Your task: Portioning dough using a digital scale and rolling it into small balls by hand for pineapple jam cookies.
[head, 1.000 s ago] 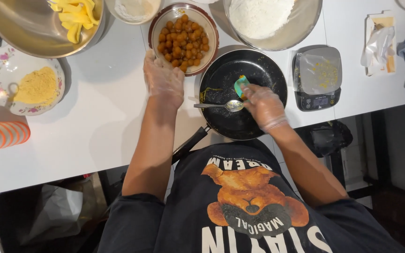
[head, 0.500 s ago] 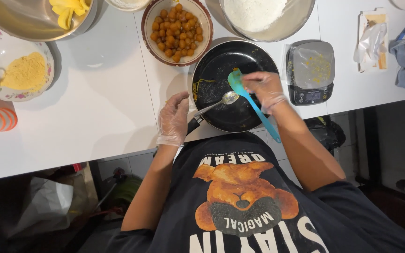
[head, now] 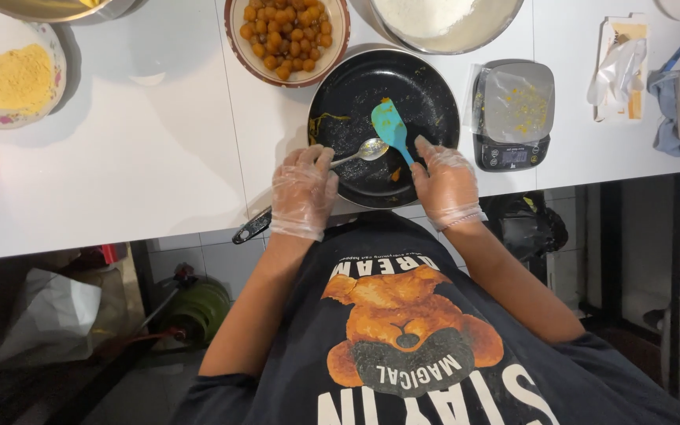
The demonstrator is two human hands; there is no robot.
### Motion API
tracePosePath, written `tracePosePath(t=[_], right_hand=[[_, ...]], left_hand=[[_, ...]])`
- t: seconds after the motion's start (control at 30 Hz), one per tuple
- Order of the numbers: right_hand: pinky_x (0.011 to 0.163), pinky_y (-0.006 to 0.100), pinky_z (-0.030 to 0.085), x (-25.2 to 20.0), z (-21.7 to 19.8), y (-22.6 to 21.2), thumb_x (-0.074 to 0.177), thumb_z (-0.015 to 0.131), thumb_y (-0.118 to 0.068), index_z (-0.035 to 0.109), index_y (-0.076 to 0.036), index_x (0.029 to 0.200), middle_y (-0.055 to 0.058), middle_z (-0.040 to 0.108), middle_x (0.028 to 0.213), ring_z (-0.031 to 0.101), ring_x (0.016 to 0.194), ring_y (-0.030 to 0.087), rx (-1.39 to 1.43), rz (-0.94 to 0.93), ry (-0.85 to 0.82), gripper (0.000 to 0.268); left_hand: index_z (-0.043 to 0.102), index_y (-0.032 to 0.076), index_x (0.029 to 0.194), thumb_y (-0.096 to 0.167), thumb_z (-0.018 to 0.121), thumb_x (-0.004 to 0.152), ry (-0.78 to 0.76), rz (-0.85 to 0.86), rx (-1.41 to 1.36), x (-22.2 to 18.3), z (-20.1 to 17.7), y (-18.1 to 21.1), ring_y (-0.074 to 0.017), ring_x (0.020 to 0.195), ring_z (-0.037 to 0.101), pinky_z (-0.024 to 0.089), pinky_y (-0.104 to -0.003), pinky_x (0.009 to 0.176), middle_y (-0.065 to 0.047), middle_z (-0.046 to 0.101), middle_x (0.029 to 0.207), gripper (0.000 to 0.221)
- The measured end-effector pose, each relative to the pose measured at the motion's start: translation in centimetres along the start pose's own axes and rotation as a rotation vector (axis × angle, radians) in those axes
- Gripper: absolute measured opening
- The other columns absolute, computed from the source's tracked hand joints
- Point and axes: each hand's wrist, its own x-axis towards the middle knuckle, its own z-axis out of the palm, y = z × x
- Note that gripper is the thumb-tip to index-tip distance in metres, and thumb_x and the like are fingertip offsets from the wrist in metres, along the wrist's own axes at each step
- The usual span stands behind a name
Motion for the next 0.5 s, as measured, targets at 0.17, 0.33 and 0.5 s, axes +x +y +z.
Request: tracePosePath(t=[0.17,0.33,0.5], right_hand=[[0.066,0.044,0.056,0.0,3.8,2.2,0.096,0.067,-0.036,0.075,-0.011,0.113,0.011,0.073,0.075,0.071,0.071,0.031,-0.589,0.065,-0.171,0.031],[0.073,0.049,0.06,1.0,-0.1,4.3,0.103,0.057,-0.025,0.063,-0.018,0.137,0.016,0.074,0.093,0.074,0.083,0.038,-0.483,0.197,-0.163,0.035],[0.073,0.048,0.063,2.3,-2.4,5.2,0.101,0.056,-0.01,0.059,-0.031,0.149,0.016,0.073,0.098,0.076,0.082,0.037,-0.582,0.196,-0.105,0.053]], left_hand=[[0.077,0.014,0.103,0.028,0.081,0.08,0.06,0.077,0.342,1.2,13.7,-8.3,-0.0314,0.107,0.065,0.054,-0.043,0.085,-0.009,0.071,0.11,0.028],[0.074,0.006,0.096,0.018,0.064,0.097,0.005,-0.002,0.426,2.1,9.8,-4.5,-0.0288,0.085,0.07,0.055,-0.042,0.072,-0.01,0.07,0.08,0.016],[0.071,0.005,0.097,0.018,0.059,0.098,-0.147,-0.088,0.295,-0.1,5.1,-4.0,-0.0333,0.08,0.071,0.055,-0.047,0.065,-0.014,0.07,0.082,0.018]])
